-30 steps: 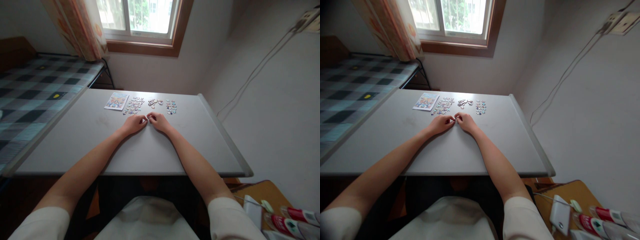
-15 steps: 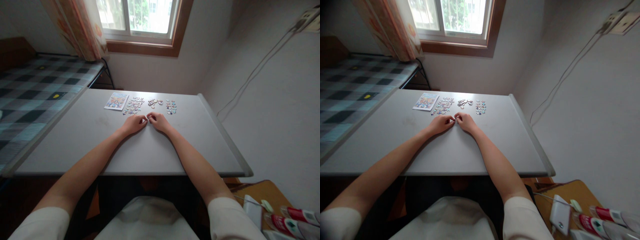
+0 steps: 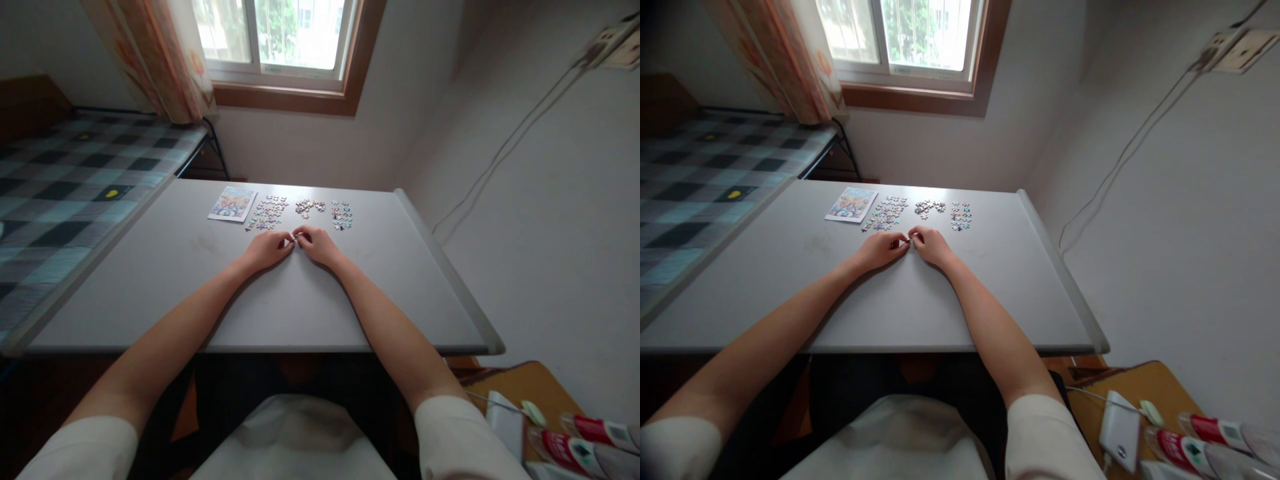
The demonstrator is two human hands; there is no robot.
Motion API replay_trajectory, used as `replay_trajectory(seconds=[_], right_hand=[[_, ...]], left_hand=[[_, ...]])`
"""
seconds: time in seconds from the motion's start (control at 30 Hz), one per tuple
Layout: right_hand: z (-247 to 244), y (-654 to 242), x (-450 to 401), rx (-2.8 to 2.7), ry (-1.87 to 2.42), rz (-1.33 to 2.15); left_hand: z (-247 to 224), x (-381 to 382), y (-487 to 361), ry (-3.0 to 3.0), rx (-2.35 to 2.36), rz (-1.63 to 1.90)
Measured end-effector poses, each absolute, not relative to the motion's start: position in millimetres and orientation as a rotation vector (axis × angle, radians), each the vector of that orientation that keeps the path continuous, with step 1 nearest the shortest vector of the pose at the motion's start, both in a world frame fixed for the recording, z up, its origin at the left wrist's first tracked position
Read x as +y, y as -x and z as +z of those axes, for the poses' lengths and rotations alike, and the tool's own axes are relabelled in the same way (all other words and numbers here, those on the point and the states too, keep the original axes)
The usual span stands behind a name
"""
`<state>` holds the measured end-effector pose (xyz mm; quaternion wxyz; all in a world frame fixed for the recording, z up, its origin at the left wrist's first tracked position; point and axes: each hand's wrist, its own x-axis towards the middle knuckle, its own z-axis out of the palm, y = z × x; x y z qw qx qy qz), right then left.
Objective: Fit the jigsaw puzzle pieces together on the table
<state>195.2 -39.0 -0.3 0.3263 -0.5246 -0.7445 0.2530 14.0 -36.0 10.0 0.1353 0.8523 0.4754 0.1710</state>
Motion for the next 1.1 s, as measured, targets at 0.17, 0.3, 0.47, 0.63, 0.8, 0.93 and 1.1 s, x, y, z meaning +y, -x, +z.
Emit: replay_trajectory(seconds=[0.17, 0.3, 0.47, 0.63, 0.8, 0.93, 1.1], right_hand=[[1, -195, -39, -1.958, 1.374, 0.669], [0, -196, -39, -1.960, 1.372, 0.661], [-3, -195, -37, -1.955, 1.355, 0.664], [-3, -196, -37, -1.900, 1.331, 0.680], [-2, -198, -34, -1.796, 1.285, 0.729], [-4, -199, -30, -1.729, 1.236, 0.795], [-8, -201, -27, -1.691, 1.197, 0.824]], left_hand=[[9, -35, -14, -2.474, 1.384, 0.487], [8, -34, -14, -2.471, 1.372, 0.497], [9, -34, -13, -2.473, 1.365, 0.495], [10, -36, -13, -2.475, 1.365, 0.511], [12, -37, -14, -2.452, 1.358, 0.553], [10, -36, -13, -2.430, 1.357, 0.584], [7, -33, -13, -2.358, 1.370, 0.652]])
